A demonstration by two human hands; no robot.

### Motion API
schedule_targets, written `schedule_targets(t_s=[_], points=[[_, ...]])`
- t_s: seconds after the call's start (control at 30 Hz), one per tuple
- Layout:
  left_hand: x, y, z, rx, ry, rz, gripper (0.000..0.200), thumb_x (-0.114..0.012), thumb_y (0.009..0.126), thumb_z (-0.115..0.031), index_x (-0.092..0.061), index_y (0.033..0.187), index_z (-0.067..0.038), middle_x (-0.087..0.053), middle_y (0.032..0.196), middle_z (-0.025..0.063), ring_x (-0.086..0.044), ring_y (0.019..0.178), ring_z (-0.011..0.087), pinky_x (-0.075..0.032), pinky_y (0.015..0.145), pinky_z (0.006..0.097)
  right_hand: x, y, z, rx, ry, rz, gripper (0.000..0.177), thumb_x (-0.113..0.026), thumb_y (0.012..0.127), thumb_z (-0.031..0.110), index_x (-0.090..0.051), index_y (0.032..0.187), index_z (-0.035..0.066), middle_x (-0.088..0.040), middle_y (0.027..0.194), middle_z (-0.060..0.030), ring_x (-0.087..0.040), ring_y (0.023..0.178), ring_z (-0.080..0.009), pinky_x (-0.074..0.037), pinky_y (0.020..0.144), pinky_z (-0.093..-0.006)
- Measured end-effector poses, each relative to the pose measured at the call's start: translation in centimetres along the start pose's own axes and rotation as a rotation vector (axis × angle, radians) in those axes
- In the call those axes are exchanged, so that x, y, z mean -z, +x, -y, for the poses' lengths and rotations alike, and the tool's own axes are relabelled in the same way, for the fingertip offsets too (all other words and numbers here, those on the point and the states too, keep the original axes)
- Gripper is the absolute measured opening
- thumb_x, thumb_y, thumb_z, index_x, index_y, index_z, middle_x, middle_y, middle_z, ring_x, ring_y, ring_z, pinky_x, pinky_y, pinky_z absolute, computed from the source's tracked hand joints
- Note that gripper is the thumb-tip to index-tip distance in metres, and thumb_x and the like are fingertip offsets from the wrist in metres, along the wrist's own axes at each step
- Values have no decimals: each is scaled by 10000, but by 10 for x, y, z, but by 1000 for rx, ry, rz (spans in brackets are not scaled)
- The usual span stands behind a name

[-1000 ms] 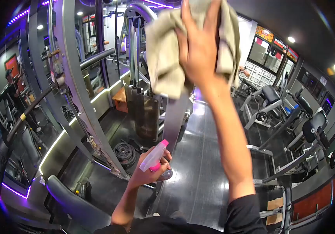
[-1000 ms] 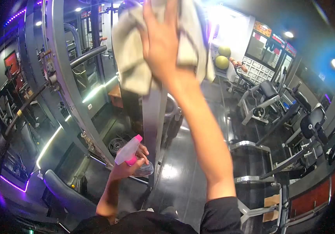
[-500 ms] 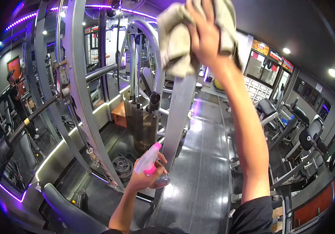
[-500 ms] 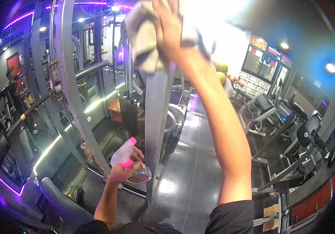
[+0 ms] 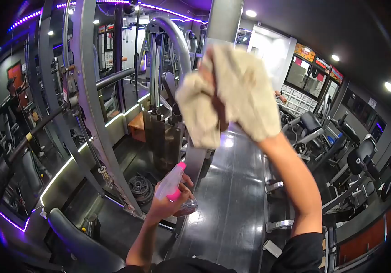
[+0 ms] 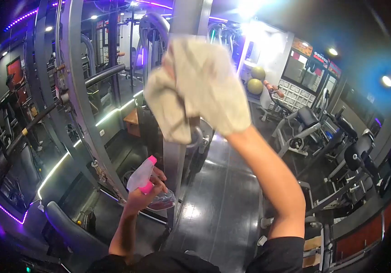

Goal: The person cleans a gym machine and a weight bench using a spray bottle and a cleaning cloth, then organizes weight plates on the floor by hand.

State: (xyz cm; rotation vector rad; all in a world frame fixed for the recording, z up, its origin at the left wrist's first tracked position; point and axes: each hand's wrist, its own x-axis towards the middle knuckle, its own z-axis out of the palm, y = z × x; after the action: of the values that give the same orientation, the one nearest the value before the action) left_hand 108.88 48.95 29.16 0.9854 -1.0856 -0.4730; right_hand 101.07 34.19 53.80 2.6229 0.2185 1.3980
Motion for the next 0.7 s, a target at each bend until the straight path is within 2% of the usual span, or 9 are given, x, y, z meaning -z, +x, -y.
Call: schedule_targets(t_s=[0.03,0.1,0.2,0.23,0.27,0.4,0.47,0.53,0.7], points=[[-1,1,-2,-1,-10,2,320,-580,777,59,-487,1080,19,-572,930,89,-642,701,141,-516,650,276,7,14,-16,-6,139,-36,197,-528,832,216,-458,814,32,-453,762,-119,-491,723,-250,-391,660,-380],[-3,4,-5,3,-6,-2,319,-575,780,57,-487,1085,18,-570,936,91,-641,706,143,-517,652,278,12,36,-36,329,-397,-214,229,-537,830,224,-514,920,15,-493,885,-162,-512,833,-309,-413,735,-425],[-3,5,2,11,-4,-20,323,-564,785,57,-487,1096,19,-566,943,93,-640,714,146,-518,654,280,13,61,-28,25,-181,-143,338,-570,858,183,-580,1192,127,-530,1207,-166,-569,1012,-298,-458,807,-330],[-3,4,6,14,-3,-31,328,-559,787,58,-486,1104,21,-564,945,93,-640,717,148,-519,654,281,10,61,-31,303,-494,-362,283,-571,862,181,-622,1137,137,-497,1250,-172,-565,1015,-313,-453,817,-346],[-5,3,10,19,-7,-38,328,-559,787,58,-486,1104,21,-564,945,93,-640,717,148,-519,654,281,-2,58,-33,177,-91,-288,295,-574,855,152,-620,1145,128,-491,1265,-177,-532,1077,-327,-423,887,-360],[-7,1,18,-40,-17,-75,353,-557,784,69,-481,1127,25,-563,951,93,-640,717,146,-523,643,281,-18,23,-35,330,-297,-351,366,-605,816,110,-608,1180,147,-410,1383,-158,-405,1254,-335,-310,1028,-402],[-5,-1,21,-51,-3,-65,365,-560,783,74,-478,1135,29,-563,951,93,-642,715,144,-525,639,279,-27,1,-52,520,-500,-303,348,-545,827,231,-507,1076,-10,-507,1006,-194,-507,957,-363,-416,822,-459],[0,-1,26,-68,10,-37,390,-562,776,88,-469,1152,38,-565,951,94,-645,707,140,-530,635,274,-30,-23,-20,172,-133,-177,400,-565,791,223,-500,1097,-26,-519,1016,-175,-513,975,-344,-413,850,-443],[15,12,25,-140,-6,21,391,-563,770,96,-466,1145,48,-579,940,95,-647,700,133,-533,645,268,-34,-50,5,115,-425,329,272,-537,824,207,-516,1056,67,-492,949,-120,-497,909,-293,-414,805,-363]])
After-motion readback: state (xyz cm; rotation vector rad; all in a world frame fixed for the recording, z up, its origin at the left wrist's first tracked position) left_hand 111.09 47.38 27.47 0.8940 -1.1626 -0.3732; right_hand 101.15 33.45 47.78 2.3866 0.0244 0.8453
